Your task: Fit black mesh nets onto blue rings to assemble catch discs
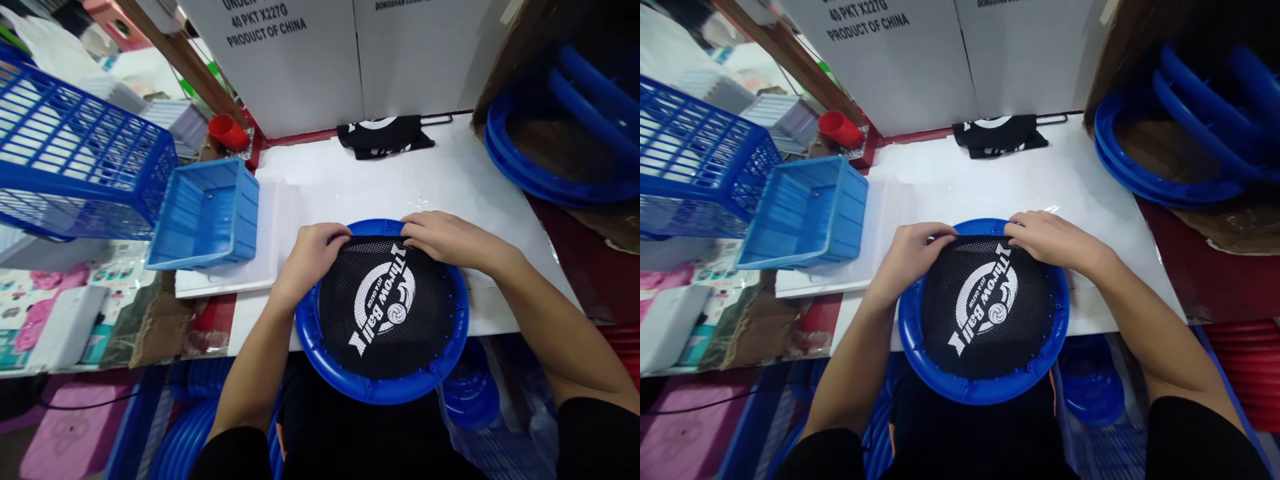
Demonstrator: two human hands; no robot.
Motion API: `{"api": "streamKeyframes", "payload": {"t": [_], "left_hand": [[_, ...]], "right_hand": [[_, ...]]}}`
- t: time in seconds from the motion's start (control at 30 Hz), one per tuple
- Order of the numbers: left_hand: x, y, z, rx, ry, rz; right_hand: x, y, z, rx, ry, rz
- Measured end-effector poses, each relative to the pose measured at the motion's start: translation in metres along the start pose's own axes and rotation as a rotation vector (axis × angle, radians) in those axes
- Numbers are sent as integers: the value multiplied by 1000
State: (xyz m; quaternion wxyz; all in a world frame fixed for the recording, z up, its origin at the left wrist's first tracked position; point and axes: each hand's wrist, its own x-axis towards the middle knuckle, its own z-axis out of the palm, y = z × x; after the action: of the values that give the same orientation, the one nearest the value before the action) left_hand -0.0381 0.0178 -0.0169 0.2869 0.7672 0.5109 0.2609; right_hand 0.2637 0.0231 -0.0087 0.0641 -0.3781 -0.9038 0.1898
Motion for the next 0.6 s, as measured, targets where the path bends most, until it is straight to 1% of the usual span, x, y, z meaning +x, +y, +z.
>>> {"api": "streamKeyframes", "payload": {"t": [0.2,0.33,0.47,0.6], "left_hand": [[5,-5,-2,-57,-13,-78],[8,-7,-2,-87,-17,-126],[7,-6,-1,-138,3,-156],[7,-5,-1,-201,42,-202]], "right_hand": [[2,6,4,120,38,38],[5,14,4,253,42,53],[8,21,2,373,25,60],[11,23,2,418,12,80]]}}
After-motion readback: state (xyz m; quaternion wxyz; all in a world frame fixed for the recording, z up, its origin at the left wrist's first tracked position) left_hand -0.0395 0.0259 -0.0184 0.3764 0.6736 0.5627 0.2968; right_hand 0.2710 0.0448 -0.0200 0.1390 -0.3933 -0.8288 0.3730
